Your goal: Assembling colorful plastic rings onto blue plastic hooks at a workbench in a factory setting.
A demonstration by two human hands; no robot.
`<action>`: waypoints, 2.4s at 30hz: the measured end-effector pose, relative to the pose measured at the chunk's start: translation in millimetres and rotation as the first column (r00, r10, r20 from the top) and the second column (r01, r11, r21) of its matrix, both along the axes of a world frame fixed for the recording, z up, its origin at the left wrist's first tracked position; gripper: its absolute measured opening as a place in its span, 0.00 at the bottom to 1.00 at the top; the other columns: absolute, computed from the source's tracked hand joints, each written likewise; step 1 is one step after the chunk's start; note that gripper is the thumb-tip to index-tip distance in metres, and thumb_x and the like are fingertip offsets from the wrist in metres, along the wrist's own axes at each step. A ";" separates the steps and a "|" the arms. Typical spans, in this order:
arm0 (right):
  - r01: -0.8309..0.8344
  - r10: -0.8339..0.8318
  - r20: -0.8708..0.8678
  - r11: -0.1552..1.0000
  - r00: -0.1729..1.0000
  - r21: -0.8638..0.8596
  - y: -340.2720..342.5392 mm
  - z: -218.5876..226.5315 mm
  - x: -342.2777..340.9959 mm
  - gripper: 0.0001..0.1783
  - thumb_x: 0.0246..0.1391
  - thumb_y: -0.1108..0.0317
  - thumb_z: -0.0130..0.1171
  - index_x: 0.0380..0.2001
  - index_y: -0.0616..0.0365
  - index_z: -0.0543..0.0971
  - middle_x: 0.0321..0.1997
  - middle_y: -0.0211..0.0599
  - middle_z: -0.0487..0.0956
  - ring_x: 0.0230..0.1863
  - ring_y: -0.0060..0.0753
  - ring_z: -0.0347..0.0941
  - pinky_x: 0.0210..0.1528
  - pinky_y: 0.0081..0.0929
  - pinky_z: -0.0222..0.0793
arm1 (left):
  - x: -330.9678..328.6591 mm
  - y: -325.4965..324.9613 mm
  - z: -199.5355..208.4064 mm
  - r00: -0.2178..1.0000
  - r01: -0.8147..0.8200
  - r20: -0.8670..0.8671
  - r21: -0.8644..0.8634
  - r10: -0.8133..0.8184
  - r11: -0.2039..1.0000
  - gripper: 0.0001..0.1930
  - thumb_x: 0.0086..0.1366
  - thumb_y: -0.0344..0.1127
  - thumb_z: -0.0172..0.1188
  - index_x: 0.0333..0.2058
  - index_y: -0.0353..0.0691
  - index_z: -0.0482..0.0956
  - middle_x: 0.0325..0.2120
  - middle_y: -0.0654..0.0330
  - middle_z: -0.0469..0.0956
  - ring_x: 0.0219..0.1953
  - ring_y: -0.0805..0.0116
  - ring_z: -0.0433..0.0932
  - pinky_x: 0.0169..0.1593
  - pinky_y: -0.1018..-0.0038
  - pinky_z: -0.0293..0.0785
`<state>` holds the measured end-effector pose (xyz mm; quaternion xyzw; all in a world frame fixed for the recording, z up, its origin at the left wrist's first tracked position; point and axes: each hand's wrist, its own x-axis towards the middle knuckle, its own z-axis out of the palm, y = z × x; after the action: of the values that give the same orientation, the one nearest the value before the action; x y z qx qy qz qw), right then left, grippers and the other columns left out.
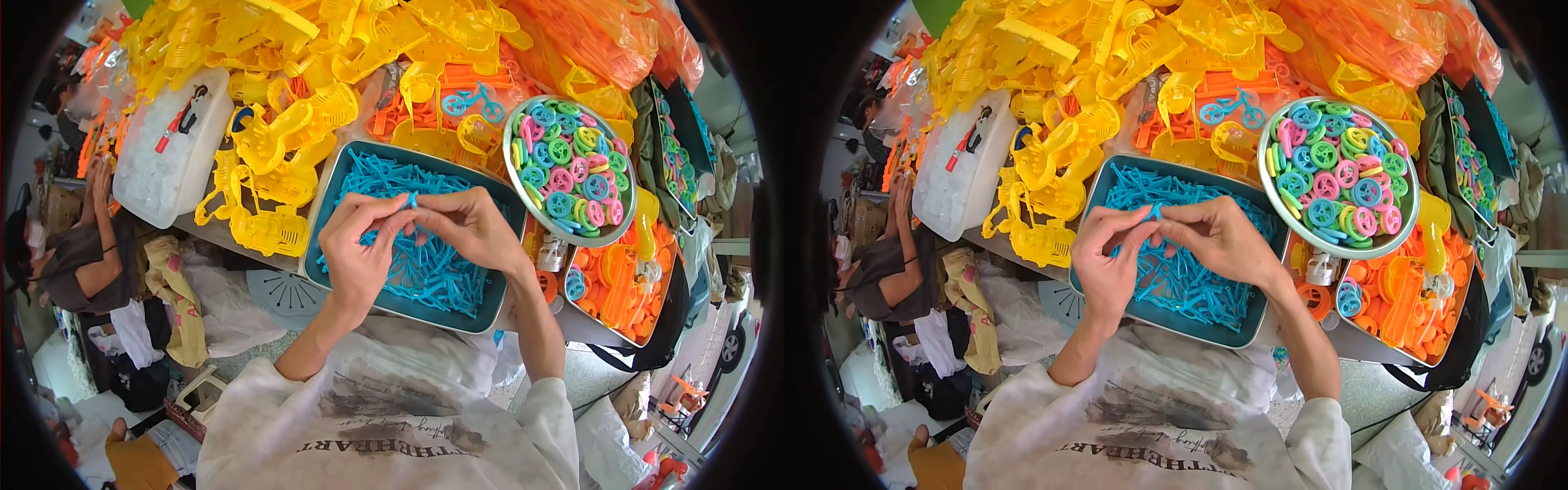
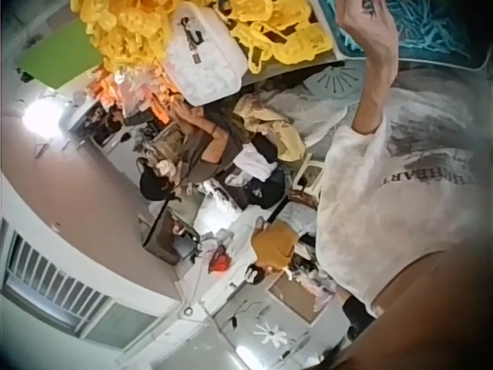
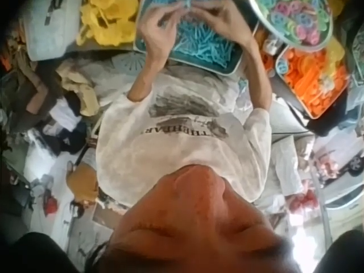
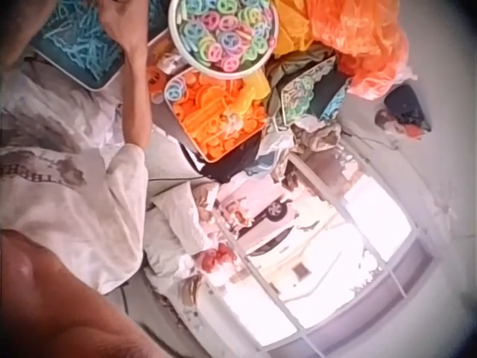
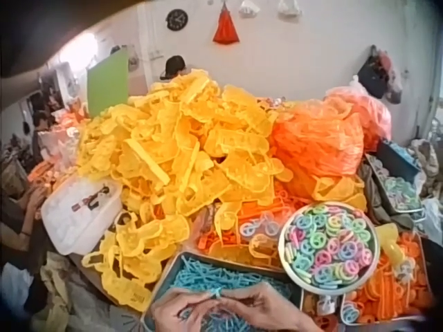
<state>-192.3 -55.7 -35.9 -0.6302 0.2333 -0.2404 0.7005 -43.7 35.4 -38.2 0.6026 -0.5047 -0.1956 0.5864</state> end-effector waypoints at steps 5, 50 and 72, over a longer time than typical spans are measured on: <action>0.205 -0.207 -0.081 0.978 0.975 -0.037 4.7 1.1 2.9 0.12 0.57 0.71 0.61 0.43 0.66 0.81 0.33 0.34 0.82 0.31 0.18 0.76 0.35 0.18 0.73 | 15.0 0.8 0.1 0.977 0.204 0.054 0.029 -0.205 0.979 0.15 0.61 0.22 0.60 0.48 0.37 0.80 0.39 0.57 0.78 0.40 0.67 0.79 0.41 0.75 0.76; 0.261 -0.258 -0.109 0.965 0.960 0.007 2.3 -7.5 1.6 0.13 0.54 0.68 0.66 0.40 0.66 0.82 0.33 0.32 0.82 0.33 0.15 0.75 0.35 0.16 0.72 | 42.1 17.3 23.6 0.620 0.503 0.187 0.650 -0.761 0.570 0.05 0.56 0.26 0.63 0.32 0.36 0.78 0.34 0.60 0.76 0.38 0.64 0.76 0.40 0.71 0.74; 0.033 -0.031 -0.199 0.999 0.980 0.007 2.1 7.5 -5.2 0.10 0.51 0.67 0.68 0.33 0.63 0.85 0.25 0.25 0.81 0.26 0.09 0.67 0.26 0.15 0.62 | 26.0 -13.1 2.3 0.790 0.433 -0.530 0.126 -0.308 0.893 0.05 0.63 0.25 0.60 0.38 0.32 0.79 0.35 0.62 0.77 0.38 0.76 0.77 0.44 0.80 0.73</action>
<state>-197.5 -53.6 -28.4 -0.6435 0.3134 -0.1863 0.6730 -17.7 22.3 -35.9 0.4865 -0.4184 -0.5151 0.5682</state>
